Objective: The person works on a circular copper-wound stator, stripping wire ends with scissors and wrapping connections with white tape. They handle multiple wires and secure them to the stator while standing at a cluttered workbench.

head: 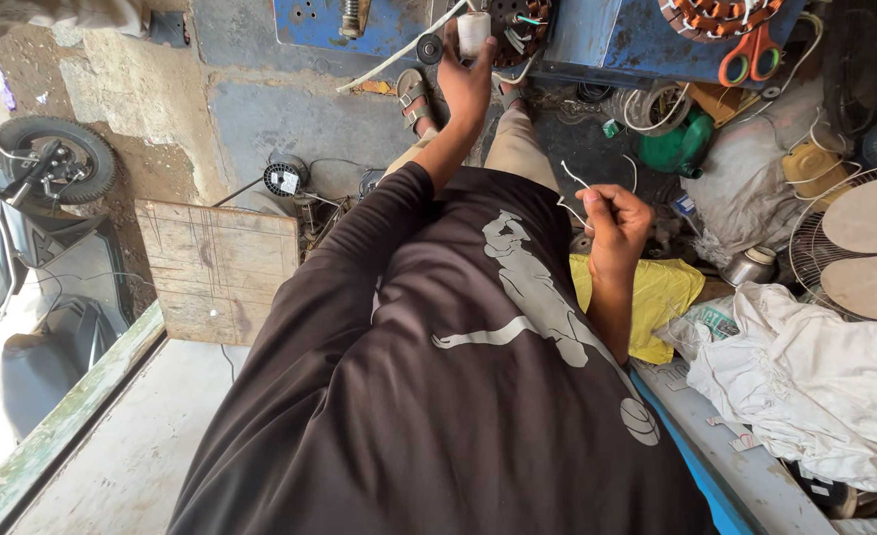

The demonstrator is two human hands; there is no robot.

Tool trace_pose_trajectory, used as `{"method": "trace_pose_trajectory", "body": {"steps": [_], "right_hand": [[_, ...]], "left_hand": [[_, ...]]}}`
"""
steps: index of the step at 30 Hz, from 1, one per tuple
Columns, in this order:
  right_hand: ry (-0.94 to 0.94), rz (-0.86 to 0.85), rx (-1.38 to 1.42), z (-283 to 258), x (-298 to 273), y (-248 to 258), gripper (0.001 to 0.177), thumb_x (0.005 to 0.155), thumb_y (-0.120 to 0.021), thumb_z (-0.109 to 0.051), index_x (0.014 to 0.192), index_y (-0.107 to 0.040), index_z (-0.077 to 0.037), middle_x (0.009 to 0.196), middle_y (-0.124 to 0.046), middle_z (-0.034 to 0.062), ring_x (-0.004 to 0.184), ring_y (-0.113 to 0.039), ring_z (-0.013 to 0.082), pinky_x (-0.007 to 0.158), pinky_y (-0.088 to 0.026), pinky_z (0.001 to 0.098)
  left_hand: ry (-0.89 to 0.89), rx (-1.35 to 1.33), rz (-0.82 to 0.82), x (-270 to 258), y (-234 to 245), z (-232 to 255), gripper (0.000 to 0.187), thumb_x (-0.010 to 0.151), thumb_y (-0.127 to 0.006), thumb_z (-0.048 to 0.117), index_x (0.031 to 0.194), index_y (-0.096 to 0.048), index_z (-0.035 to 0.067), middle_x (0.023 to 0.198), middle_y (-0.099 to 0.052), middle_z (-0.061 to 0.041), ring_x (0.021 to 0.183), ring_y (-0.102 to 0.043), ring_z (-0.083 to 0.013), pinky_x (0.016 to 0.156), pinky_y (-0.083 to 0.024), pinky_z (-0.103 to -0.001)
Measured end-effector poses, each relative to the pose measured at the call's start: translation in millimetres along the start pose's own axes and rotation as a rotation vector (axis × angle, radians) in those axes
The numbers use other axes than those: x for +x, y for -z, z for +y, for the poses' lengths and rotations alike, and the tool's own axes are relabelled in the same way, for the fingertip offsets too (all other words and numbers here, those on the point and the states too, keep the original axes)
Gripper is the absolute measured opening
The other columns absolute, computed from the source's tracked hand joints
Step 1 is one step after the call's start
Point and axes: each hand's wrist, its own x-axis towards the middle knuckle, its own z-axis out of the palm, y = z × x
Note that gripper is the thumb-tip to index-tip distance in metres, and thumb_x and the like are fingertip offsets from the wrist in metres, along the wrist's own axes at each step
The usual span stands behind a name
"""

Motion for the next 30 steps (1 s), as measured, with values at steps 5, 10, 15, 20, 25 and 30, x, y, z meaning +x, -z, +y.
{"method": "trace_pose_trajectory", "body": {"steps": [5, 10, 15, 20, 25, 30], "right_hand": [[0.01, -0.021, -0.029, -6, 5, -2, 0.01, 0.099, -0.071, -0.007, 0.093, -0.074, 0.0, 0.063, -0.05, -0.0078, 0.053, -0.036, -0.0005, 0.049, -0.025, 0.0189], [0.014, -0.03, -0.044, -7, 10, 0, 0.01, 0.1, -0.071, -0.008, 0.094, -0.074, 0.0, 0.067, -0.052, -0.0079, 0.056, -0.037, -0.0009, 0.05, -0.027, 0.0186], [0.012, -0.051, 0.094, -12, 21, -4, 0.012, 0.101, -0.07, -0.008, 0.096, -0.073, 0.002, 0.07, -0.055, -0.0059, 0.055, -0.037, 0.0005, 0.05, -0.026, 0.0197], [-0.001, -0.233, 0.315, -29, 26, 5, 0.017, 0.101, -0.069, -0.013, 0.095, -0.072, 0.002, 0.063, -0.054, -0.0039, 0.054, -0.04, 0.0032, 0.053, -0.028, 0.022], [0.02, -0.402, 0.223, -56, 43, 22, 0.019, 0.101, -0.071, -0.015, 0.094, -0.071, 0.002, 0.066, -0.053, -0.0035, 0.058, -0.039, 0.0029, 0.056, -0.027, 0.0217], [0.146, -0.47, -0.041, -95, 83, 64, 0.017, 0.103, -0.068, -0.012, 0.095, -0.072, 0.003, 0.072, -0.057, -0.0025, 0.064, -0.043, 0.0038, 0.06, -0.03, 0.0226]], "left_hand": [[0.06, -0.091, -0.063, 0, -2, -9, 0.086, 0.086, -0.082, 0.018, 0.155, -0.035, 0.0, 0.136, -0.065, -0.023, 0.125, -0.067, -0.0302, 0.106, -0.055, -0.038], [0.017, -0.174, -0.108, -4, 9, -17, 0.085, 0.087, -0.079, 0.009, 0.157, -0.032, -0.001, 0.153, -0.048, -0.025, 0.14, -0.052, -0.0347, 0.115, -0.043, -0.041], [0.323, -0.209, -0.249, -33, 42, 21, 0.059, 0.092, -0.073, 0.006, 0.145, -0.049, -0.002, 0.14, -0.054, -0.018, 0.128, -0.057, -0.0298, 0.105, -0.049, -0.037], [-0.002, -0.442, -0.947, -81, 84, 127, 0.034, 0.108, -0.059, 0.019, 0.137, -0.056, 0.002, 0.129, -0.06, -0.005, 0.12, -0.058, -0.0181, 0.105, -0.051, -0.033], [-0.421, -0.038, -1.029, -84, 63, 212, 0.018, 0.103, -0.066, 0.015, 0.109, -0.06, -0.002, 0.096, -0.057, -0.015, 0.087, -0.06, -0.0325, 0.079, -0.048, -0.04], [-0.522, 0.096, -0.932, -83, 24, 243, 0.01, 0.104, -0.064, 0.009, 0.104, -0.061, 0.0, 0.091, -0.058, -0.016, 0.087, -0.062, -0.0367, 0.076, -0.05, -0.045]]}}
